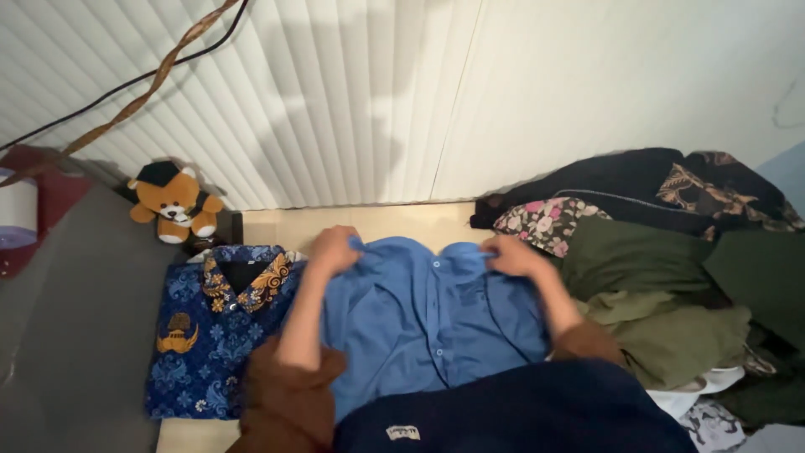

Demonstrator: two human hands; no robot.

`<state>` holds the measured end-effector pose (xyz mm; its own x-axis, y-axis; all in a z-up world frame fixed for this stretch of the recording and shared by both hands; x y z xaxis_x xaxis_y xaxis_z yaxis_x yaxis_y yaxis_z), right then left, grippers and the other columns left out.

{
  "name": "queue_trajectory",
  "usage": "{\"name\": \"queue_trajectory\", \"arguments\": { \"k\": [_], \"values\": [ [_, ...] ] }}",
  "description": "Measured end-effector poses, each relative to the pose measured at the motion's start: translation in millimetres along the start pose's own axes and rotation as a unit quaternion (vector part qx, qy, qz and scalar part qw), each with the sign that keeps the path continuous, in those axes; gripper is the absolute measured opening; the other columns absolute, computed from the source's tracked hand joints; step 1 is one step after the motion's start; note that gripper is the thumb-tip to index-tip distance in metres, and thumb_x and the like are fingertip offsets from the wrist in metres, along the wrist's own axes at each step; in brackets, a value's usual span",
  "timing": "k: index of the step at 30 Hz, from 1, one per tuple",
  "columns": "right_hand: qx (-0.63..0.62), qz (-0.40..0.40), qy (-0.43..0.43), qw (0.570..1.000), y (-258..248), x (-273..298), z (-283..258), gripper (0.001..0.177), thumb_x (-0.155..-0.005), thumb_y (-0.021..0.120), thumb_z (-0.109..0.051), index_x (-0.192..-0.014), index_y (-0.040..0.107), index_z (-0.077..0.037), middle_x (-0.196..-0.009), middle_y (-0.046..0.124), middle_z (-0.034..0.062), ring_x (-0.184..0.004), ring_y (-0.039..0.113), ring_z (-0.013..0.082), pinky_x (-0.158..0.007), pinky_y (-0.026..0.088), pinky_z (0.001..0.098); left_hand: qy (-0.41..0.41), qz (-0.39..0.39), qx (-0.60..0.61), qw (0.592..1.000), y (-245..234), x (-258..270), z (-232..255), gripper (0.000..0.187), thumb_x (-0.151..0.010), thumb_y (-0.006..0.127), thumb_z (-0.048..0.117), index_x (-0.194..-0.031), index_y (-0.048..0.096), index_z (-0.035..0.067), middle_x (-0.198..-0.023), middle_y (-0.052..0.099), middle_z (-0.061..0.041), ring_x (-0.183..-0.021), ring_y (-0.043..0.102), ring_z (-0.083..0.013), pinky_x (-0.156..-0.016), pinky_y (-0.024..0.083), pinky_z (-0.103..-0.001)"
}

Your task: Folding various items of clothing, including patterned and plain shirts, on a low surface.

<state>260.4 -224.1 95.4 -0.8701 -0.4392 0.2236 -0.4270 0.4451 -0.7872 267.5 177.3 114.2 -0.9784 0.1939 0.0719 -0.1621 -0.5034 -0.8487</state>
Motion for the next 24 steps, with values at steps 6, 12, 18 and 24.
{"name": "queue_trajectory", "arguments": {
  "k": [6,12,18,24],
  "values": [
    [-0.263,-0.036,-0.010,0.964,-146.5,108.6,-52.9,0.031,-0.077,0.068,0.001,-0.107,0.073,-0.003,-0.079,0.076,0.0062,-0.067,0.069,0.0135,-0.058,0.052,0.0299,0.275,-0.184,0.362,0.872,-194.1,84.4,105.6,0.013,-0.077,0.077,0.000,-0.086,0.071,0.005,-0.085,0.069,-0.002,-0.086,0.065,-0.0116,-0.081,0.051,-0.027],
    [-0.222,0.265,-0.105,0.932,-170.4,112.2,-112.3,0.036,-0.087,0.073,-0.002,-0.123,0.069,-0.001,-0.119,0.061,0.0187,-0.108,0.060,0.0292,-0.093,0.051,0.0391,0.090,0.423,-0.071,0.899,-225.4,74.4,146.5,0.030,-0.083,0.078,0.004,-0.112,0.075,0.008,-0.111,0.068,-0.015,-0.108,0.063,-0.0371,-0.093,0.047,-0.047],
    [-0.158,0.290,-0.108,0.938,-54.6,152.7,-131.3,0.048,-0.083,0.077,-0.005,-0.129,0.065,-0.008,-0.148,0.053,0.0148,-0.140,0.049,0.0327,-0.113,0.040,0.0402,0.108,0.263,0.152,0.947,-100.0,138.8,117.0,0.042,-0.088,0.076,0.018,-0.126,0.065,0.004,-0.123,0.064,-0.019,-0.118,0.062,-0.0384,-0.100,0.050,-0.045],
    [-0.157,0.285,0.154,0.933,96.3,262.9,-54.7,0.044,-0.081,0.080,-0.022,-0.122,0.070,-0.009,-0.111,0.069,0.0094,-0.095,0.067,0.0267,-0.084,0.054,0.0364,-0.032,0.283,0.027,0.958,25.0,292.2,55.3,0.047,-0.081,0.079,0.025,-0.119,0.066,0.002,-0.119,0.063,-0.023,-0.120,0.057,-0.0479,-0.102,0.045,-0.049]
  ]
}}
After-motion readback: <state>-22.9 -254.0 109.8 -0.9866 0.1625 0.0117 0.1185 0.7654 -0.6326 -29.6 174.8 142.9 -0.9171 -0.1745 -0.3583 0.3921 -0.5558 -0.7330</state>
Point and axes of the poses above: each hand's wrist, its own x-axis away from the middle knuckle, its own y-axis out of the palm, z = x × y, the point moved 5 cm from there along -x, towards the middle knuckle
